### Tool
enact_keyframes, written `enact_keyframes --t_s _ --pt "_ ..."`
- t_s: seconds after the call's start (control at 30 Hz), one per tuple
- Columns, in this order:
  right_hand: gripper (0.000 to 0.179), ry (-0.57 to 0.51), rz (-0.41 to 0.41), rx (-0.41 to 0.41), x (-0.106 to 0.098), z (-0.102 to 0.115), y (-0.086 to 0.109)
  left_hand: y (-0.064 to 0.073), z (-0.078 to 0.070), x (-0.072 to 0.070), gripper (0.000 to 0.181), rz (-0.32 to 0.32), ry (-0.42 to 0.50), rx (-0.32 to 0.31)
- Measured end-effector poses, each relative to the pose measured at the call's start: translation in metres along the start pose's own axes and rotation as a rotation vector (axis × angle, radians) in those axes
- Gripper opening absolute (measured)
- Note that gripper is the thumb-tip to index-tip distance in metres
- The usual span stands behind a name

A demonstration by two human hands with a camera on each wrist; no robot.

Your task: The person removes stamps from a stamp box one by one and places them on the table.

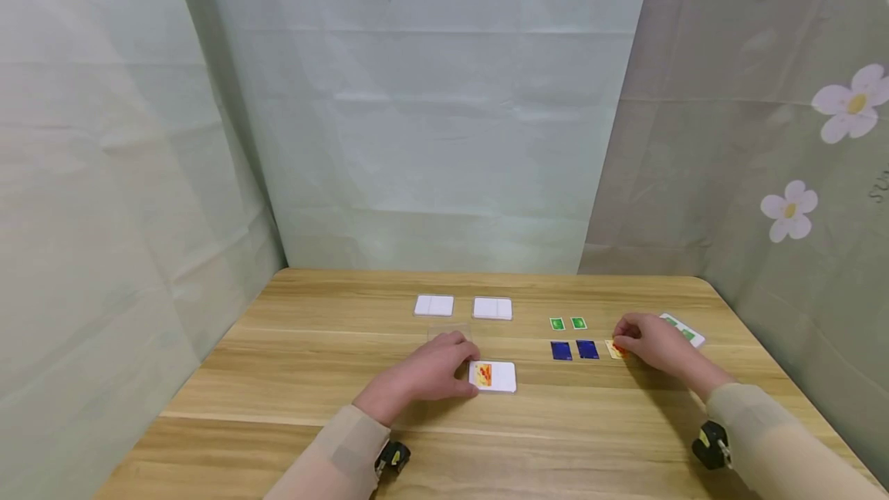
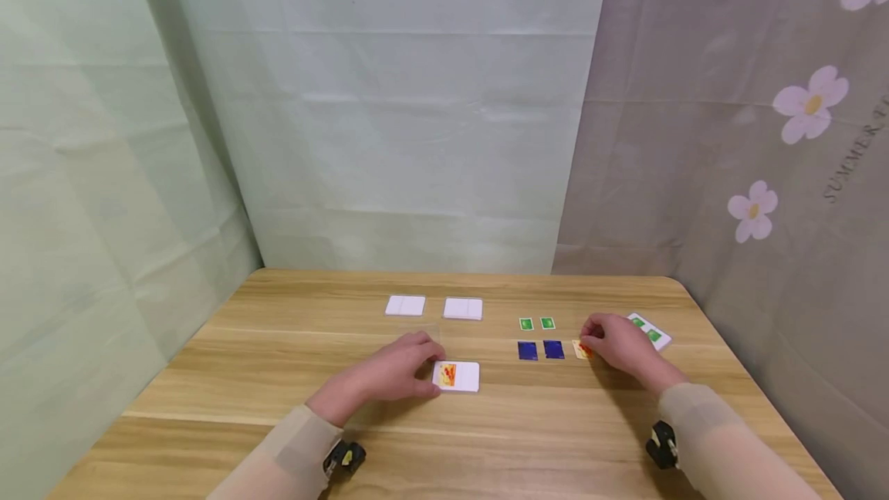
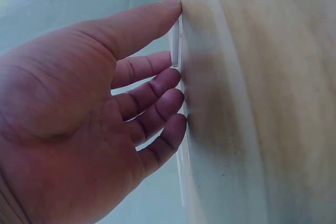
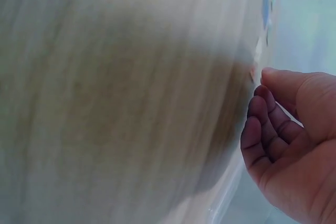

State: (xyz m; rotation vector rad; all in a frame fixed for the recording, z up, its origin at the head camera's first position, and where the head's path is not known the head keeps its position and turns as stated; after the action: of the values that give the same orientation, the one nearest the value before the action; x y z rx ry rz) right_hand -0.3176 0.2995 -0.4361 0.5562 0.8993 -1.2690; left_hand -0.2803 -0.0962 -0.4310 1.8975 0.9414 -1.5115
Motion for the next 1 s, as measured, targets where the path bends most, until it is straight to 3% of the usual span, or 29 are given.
enact_keyframes --t_s 0.33,0.73,1.0 --pt "0.006 -0.008 -0.005 0.047 -0.004 0.035 -0.002 0.0 0.003 0.0 0.048 -0.005 0.035 -0.022" --pt "0.011 -0.053 0.025 -0.091 0.018 0.092 -0.007 0.0 0.004 -0.001 0.047 0.001 0.057 -0.033" --pt "0.013 -0.105 0.056 -0.136 0.039 0.119 -0.01 0.0 0.004 0.0 0.049 0.008 0.043 -0.036"
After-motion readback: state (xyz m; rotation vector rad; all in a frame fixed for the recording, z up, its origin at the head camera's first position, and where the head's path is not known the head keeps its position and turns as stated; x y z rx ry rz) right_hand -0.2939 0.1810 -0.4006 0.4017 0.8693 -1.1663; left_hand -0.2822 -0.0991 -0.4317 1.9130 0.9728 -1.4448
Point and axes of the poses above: each hand's wrist, its own y-axis away from the middle knuckle, its own x-axis out of the palm, z = x × y, the point moved 3 cm from there along -y, towards the middle knuckle, and after that the axes turned 6 degrees about -y, right-handed, at the moved point
